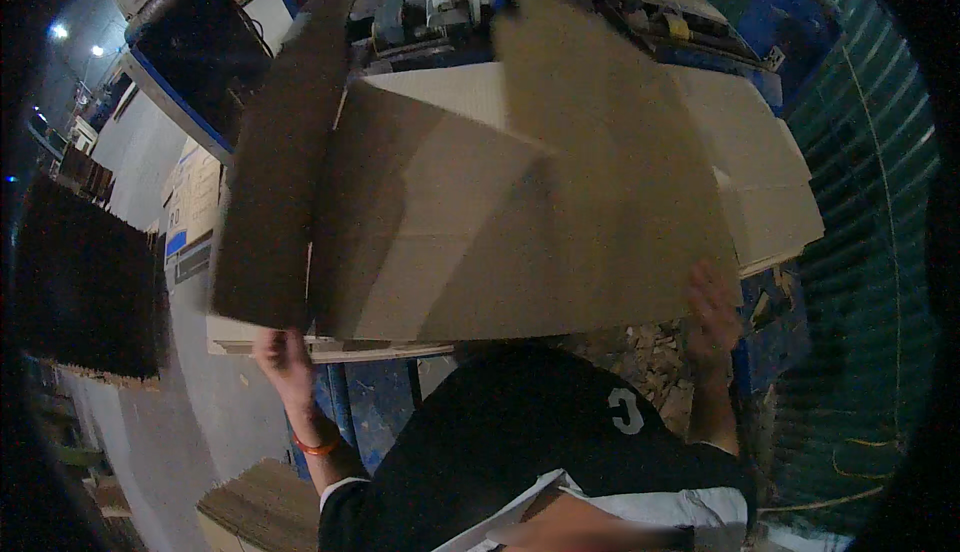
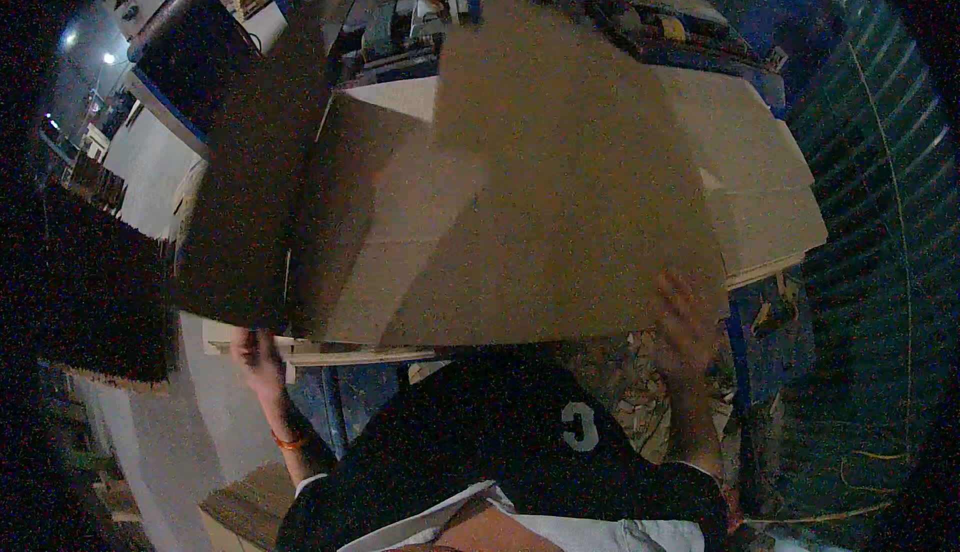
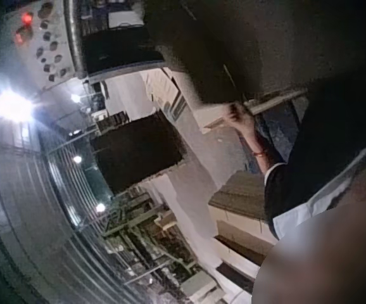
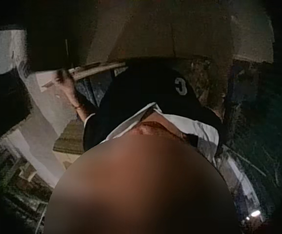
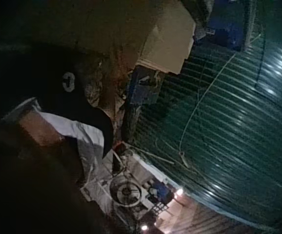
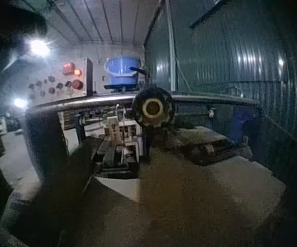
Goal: The person repeatedly picks up flat cardboard sheets from a stack and places them onto a machine's conveyor or table. The person aligns each sheet by hand before setting it down, continuing this cycle throughout the clip.
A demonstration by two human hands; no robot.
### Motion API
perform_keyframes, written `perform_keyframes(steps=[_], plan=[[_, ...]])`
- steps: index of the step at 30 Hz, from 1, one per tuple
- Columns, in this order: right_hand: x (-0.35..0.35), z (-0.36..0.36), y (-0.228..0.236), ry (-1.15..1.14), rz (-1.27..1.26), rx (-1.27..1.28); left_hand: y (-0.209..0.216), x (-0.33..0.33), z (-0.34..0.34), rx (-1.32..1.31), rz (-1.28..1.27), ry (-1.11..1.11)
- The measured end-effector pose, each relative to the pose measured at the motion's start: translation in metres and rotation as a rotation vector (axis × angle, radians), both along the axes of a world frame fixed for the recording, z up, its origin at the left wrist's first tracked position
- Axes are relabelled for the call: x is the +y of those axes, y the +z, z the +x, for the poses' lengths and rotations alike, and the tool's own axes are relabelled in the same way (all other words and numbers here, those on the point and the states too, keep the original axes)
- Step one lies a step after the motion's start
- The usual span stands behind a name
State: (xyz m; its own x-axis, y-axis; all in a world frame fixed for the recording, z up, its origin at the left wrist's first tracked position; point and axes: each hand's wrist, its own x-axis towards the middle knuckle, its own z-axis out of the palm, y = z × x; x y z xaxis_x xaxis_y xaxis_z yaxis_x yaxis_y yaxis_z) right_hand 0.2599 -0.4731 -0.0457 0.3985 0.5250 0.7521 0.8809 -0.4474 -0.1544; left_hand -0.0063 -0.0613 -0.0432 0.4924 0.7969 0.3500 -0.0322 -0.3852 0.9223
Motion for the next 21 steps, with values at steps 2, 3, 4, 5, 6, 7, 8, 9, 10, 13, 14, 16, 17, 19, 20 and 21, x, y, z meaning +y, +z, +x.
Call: perform_keyframes(steps=[2,3,4,5,6,7,8,9,10,13,14,16,17,19,20,21], plan=[[0.009,0.003,-0.005,0.128,-0.179,0.065,0.0,-0.014,0.02,0.182,0.392,-0.15],[0.012,0.005,-0.006,0.165,-0.261,0.046,0.001,-0.017,0.029,0.264,0.535,-0.247],[0.014,0.007,-0.003,0.175,-0.32,0.061,0.002,-0.02,0.037,0.431,0.624,-0.295],[0.015,0.008,-0.002,0.198,-0.376,0.057,0.003,-0.023,0.042,0.486,0.742,-0.331],[0.017,0.01,0.0,0.196,-0.388,0.096,0.005,-0.023,0.046,0.597,0.828,-0.361],[0.017,0.011,0.001,0.209,-0.399,0.118,0.006,-0.024,0.049,0.695,0.934,-0.396],[0.017,0.014,0.002,0.227,-0.402,0.141,0.007,-0.023,0.052,0.718,0.919,-0.404],[0.016,0.018,0.002,0.235,-0.426,0.152,0.008,-0.022,0.052,0.728,0.924,-0.416],[0.016,0.024,0.0,0.247,-0.443,0.162,0.008,-0.021,0.052,0.731,0.937,-0.425],[0.015,0.054,-0.004,0.256,-0.5,0.299,0.007,-0.013,0.056,0.74,0.98,-0.395],[0.016,0.067,-0.006,0.253,-0.516,0.366,0.006,-0.009,0.06,0.724,0.974,-0.382],[0.025,0.096,-0.009,0.203,-0.59,0.354,0.003,0.001,0.072,0.681,0.983,-0.352],[0.033,0.11,-0.009,0.124,-0.682,0.39,0.002,0.008,0.08,0.644,0.922,-0.345],[0.051,0.137,-0.01,0.176,-0.681,0.207,-0.001,0.022,0.101,0.558,0.838,-0.321],[0.061,0.149,-0.01,0.187,-0.691,0.123,-0.001,0.032,0.114,0.544,0.885,-0.279],[0.072,0.164,-0.01,0.15,-0.73,0.174,0.0,0.045,0.13,0.529,0.933,-0.239]])
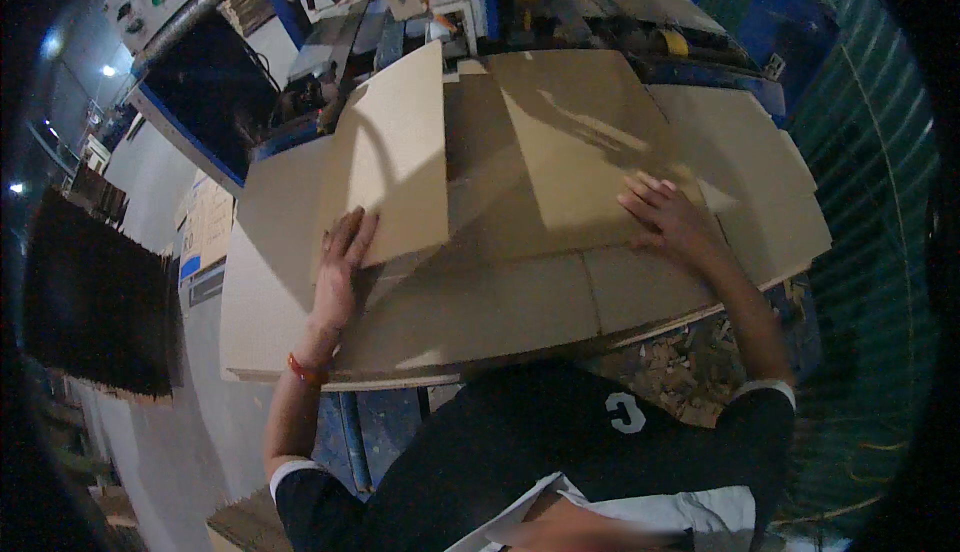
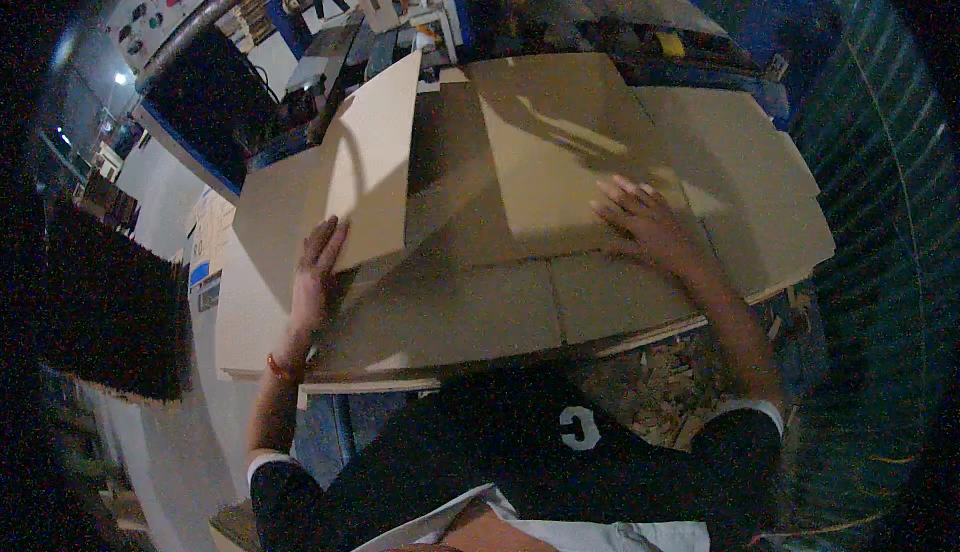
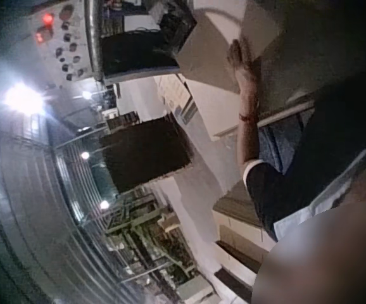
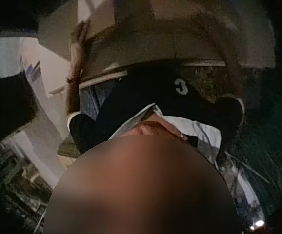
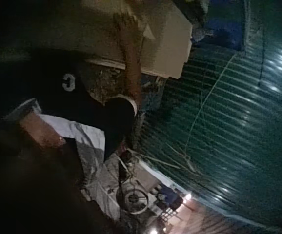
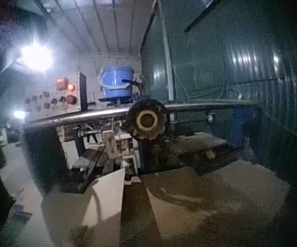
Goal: The person repeatedly picks up flat cardboard sheets from a stack and places them onto a machine's conveyor or table. The person aligns each sheet by hand before setting it down, continuing this cycle throughout the clip.
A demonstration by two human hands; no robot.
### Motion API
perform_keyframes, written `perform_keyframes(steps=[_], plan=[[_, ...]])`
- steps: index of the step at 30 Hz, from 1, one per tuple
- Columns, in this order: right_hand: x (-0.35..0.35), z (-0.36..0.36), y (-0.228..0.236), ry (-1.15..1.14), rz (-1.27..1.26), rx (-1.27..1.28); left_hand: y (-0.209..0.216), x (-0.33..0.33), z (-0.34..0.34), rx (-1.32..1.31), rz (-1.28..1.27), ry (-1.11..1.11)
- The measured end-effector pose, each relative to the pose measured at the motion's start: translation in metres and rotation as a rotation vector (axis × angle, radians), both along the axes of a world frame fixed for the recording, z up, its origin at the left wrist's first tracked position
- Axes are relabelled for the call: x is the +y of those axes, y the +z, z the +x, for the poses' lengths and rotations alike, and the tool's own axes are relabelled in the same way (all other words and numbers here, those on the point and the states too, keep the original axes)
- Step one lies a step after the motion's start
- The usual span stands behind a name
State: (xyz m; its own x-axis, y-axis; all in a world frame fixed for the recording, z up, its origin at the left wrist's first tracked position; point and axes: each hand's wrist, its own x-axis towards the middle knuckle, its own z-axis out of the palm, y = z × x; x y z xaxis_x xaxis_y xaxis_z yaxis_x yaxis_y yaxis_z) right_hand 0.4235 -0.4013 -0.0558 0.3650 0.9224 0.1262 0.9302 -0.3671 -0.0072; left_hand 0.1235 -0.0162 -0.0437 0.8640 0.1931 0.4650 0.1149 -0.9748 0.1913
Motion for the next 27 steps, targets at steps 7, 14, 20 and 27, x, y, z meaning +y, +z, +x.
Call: perform_keyframes(steps=[7,14,20,27], plan=[[0.062,0.076,-0.002,-0.239,0.065,0.002,-0.01,0.047,0.099,-0.198,0.035,0.009],[0.046,0.056,0.009,-0.343,0.265,-0.187,-0.001,0.053,0.085,-0.23,0.075,-0.023],[-0.109,0.016,0.0,-1.006,0.707,-0.021,-0.048,0.082,-0.117,-0.367,-0.012,0.91],[-0.19,0.027,-0.082,-1.474,0.449,-0.218,-0.106,0.091,-0.188,-0.013,-0.071,1.297]])
